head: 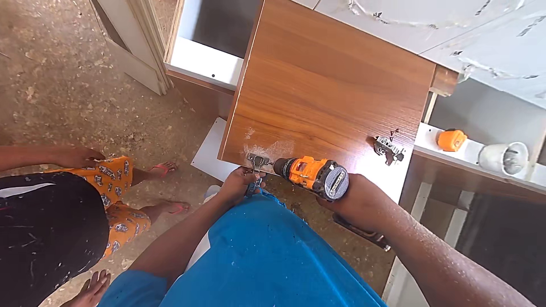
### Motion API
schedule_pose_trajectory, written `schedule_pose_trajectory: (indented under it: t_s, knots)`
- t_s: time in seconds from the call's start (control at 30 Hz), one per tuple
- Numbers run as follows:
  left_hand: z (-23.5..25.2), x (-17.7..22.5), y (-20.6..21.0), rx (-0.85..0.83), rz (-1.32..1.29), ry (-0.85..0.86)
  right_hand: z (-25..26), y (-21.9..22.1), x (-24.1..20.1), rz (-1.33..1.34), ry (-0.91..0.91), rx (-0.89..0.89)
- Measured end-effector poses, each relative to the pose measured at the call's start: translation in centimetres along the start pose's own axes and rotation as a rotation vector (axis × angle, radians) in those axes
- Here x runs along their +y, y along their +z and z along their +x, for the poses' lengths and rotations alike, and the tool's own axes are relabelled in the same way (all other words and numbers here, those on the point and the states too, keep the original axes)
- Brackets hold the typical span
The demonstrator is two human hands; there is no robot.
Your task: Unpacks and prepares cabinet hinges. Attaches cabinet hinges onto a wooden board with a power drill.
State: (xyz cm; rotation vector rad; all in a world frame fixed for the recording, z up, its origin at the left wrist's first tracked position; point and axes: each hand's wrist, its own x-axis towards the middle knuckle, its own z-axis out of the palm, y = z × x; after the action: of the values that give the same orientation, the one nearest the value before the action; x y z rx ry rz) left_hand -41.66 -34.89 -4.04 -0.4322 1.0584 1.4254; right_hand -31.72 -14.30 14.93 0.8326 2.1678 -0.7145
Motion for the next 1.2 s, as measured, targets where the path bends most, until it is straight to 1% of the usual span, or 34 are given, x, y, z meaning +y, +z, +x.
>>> schedule_pose_trajectory:
  t_s: [0.2,0.67,0.77,0.87,1.0,1.2]
  knots:
    - [-0.1,-0.1,0.0,-0.009,0.019,0.019,0.0,0.1,0.2,0.027,-0.013,0.018]
    - [0.0,-0.1,-0.1,-0.012,0.007,0.01,0.1,0.0,-0.4,-0.001,0.005,0.003]
    - [-0.1,0.0,0.0,-0.013,0.004,0.005,0.0,-0.3,-1.1,-0.027,0.013,-0.003]
    - [0.0,-0.1,-0.1,-0.011,0.004,0.006,0.3,-0.9,-2.4,-0.111,0.047,-0.036]
    - [0.0,-0.1,0.1,0.005,-0.005,0.002,0.6,-1.6,-4.2,-0.221,0.045,-0.075]
    - [0.0,-0.1,0.0,-0.009,-0.009,0.012,1.0,-1.9,-5.2,-0.265,0.04,-0.087]
